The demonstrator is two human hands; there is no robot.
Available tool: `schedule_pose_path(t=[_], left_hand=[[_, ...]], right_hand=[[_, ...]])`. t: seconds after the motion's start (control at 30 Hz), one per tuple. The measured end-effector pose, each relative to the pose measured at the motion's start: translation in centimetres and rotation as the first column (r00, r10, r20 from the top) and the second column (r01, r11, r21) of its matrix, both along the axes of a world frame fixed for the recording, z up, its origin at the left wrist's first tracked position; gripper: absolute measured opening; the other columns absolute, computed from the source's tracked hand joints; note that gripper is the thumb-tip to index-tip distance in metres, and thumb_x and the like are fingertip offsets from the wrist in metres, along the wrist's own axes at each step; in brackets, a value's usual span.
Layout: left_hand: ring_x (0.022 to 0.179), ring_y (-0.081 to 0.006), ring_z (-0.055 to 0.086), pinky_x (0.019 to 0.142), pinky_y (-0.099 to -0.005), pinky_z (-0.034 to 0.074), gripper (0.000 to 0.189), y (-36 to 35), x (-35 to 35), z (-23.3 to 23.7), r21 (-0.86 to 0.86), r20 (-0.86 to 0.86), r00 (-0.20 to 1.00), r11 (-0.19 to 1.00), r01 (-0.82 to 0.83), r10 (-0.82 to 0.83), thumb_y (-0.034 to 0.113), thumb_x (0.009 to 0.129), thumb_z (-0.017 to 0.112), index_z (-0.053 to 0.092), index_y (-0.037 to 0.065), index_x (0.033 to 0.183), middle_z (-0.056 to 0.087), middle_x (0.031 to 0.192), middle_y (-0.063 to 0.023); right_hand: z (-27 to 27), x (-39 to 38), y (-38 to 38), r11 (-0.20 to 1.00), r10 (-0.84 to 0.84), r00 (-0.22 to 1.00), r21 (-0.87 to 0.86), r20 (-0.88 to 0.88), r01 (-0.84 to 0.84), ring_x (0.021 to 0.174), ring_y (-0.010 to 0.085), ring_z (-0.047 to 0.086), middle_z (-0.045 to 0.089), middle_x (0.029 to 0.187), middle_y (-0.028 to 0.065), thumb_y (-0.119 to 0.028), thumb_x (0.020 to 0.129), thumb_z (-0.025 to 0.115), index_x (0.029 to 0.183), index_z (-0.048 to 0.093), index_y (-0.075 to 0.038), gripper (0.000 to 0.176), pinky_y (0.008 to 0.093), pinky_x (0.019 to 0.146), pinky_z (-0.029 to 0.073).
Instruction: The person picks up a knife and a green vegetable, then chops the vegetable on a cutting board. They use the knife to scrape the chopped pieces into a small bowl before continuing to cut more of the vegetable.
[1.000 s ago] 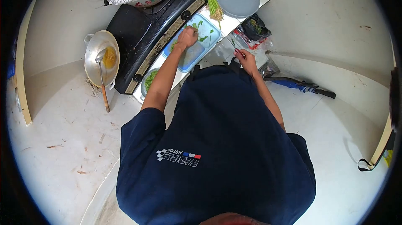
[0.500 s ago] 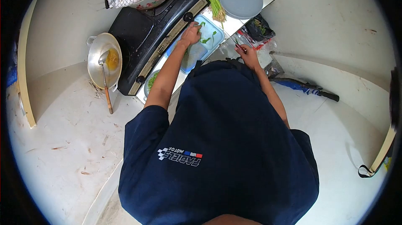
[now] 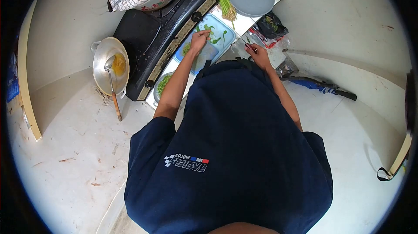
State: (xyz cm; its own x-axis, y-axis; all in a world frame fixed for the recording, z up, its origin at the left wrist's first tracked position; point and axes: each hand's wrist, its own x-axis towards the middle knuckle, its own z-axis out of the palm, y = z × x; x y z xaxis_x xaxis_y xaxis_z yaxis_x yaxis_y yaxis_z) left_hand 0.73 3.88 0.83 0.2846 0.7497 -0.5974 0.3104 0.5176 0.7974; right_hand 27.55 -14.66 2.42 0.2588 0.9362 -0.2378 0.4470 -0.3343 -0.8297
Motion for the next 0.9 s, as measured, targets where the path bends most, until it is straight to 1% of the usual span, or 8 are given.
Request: schedule_pose_path(t=[0.07, 0.13, 0.2, 0.3, 0.5, 0.7, 0.83, 0.9], left_hand=[[0.088, -0.0208, 0.068, 0.081, -0.0316, 0.051, 0.035, -0.4, -0.2, -0.6, 0.199, -0.39, 0.893, 0.926, 0.322, -0.226, 0.016, 0.095, 0.06, 0.073, 0.01, 0.127, 0.075, 0.105, -0.014], [0.096, -0.0303, 0.069, 0.084, -0.0375, 0.053, 0.033, -1.3, -0.4, -0.5, 0.399, -0.413, 0.892, 0.845, 0.357, -0.181, 0.012, 0.092, 0.062, 0.075, 0.011, 0.122, 0.071, 0.111, -0.0185], [0.098, -0.0385, 0.067, 0.088, -0.0448, 0.055, 0.029, -1.4, -0.4, 0.0, 0.657, -0.479, 0.868, 0.602, 0.454, -0.132, 0.005, 0.088, 0.061, 0.076, 0.009, 0.114, 0.065, 0.116, -0.0181], [0.104, -0.0393, 0.065, 0.091, -0.048, 0.054, 0.029, -0.5, -0.3, 1.4, 0.621, -0.543, 0.803, 0.527, 0.58, -0.244, 0.002, 0.087, 0.061, 0.075, 0.01, 0.111, 0.06, 0.119, -0.0165], [0.103, -0.0347, 0.065, 0.089, -0.0457, 0.055, 0.02, 2.3, 0.3, 0.6, 0.579, -0.704, 0.607, 0.198, 0.791, -0.368, 0.002, 0.085, 0.062, 0.071, 0.01, 0.101, 0.06, 0.113, -0.0136], [0.102, -0.032, 0.065, 0.086, -0.0466, 0.054, 0.015, 3.1, 1.0, 0.4, 0.446, -0.859, 0.427, -0.006, 0.895, -0.283, 0.005, 0.086, 0.06, 0.067, 0.007, 0.099, 0.059, 0.109, -0.0128], [0.102, -0.0327, 0.064, 0.088, -0.0473, 0.054, 0.019, 3.1, 0.9, -0.4, 0.423, -0.871, 0.408, 0.006, 0.906, -0.272, 0.004, 0.085, 0.061, 0.066, 0.006, 0.103, 0.059, 0.11, -0.0127], [0.102, -0.035, 0.064, 0.088, -0.0469, 0.052, 0.017, 3.0, 0.8, -0.4, 0.546, -0.761, 0.562, 0.149, 0.824, -0.322, 0.003, 0.087, 0.061, 0.063, 0.004, 0.103, 0.059, 0.109, -0.0156]], right_hand=[[-0.1, 0.1, -0.2, 1.0, 0.004, 1.0, 0.008, 0.017, -0.004, 0.064, 0.0179, 0.062, 0.068, 0.073, 0.012, -0.041, 0.096, 0.072, 0.105, 0.072, 0.0, 0.041, 0.0339, 0.061, 0.047], [0.2, 0.1, -0.3, 1.0, 0.008, 0.999, 0.016, 0.034, -0.008, 0.064, 0.0176, 0.062, 0.068, 0.074, 0.0121, -0.041, 0.095, 0.072, 0.105, 0.072, 0.0, 0.042, 0.0337, 0.061, 0.047], [0.6, 0.2, -0.3, 0.997, -0.001, 1.0, -0.08, -0.009, 0.001, 0.065, 0.0171, 0.063, 0.068, 0.076, 0.0119, -0.04, 0.095, 0.072, 0.106, 0.072, 0.0, 0.042, 0.0334, 0.062, 0.048], [1.0, 0.0, -0.4, 0.996, -0.023, 0.999, -0.083, -0.031, 0.021, 0.071, 0.0284, 0.068, 0.069, 0.078, 0.0179, -0.042, 0.094, 0.072, 0.106, 0.073, -0.002, 0.042, 0.0397, 0.069, 0.051], [0.2, 0.0, -0.6, 1.0, -0.011, 1.0, 0.011, 0.007, 0.011, 0.072, 0.0287, 0.069, 0.071, 0.081, 0.0181, -0.042, 0.094, 0.072, 0.107, 0.074, -0.001, 0.042, 0.0394, 0.07, 0.052], [0.1, 0.3, -1.0, 0.996, -0.046, 0.998, -0.08, -0.044, 0.042, 0.075, 0.0277, 0.07, 0.072, 0.083, 0.0172, -0.041, 0.094, 0.073, 0.106, 0.074, -0.002, 0.041, 0.0389, 0.072, 0.053], [0.1, 0.3, -1.4, 0.997, -0.058, 0.997, -0.056, -0.048, 0.055, 0.073, 0.0269, 0.069, 0.072, 0.082, 0.0162, -0.04, 0.094, 0.073, 0.106, 0.074, -0.002, 0.039, 0.0384, 0.07, 0.052], [0.4, 0.4, -1.5, 0.998, -0.045, 0.999, -0.053, -0.017, 0.044, 0.071, 0.0266, 0.068, 0.071, 0.08, 0.016, -0.039, 0.094, 0.073, 0.105, 0.074, -0.003, 0.038, 0.0377, 0.068, 0.051]])
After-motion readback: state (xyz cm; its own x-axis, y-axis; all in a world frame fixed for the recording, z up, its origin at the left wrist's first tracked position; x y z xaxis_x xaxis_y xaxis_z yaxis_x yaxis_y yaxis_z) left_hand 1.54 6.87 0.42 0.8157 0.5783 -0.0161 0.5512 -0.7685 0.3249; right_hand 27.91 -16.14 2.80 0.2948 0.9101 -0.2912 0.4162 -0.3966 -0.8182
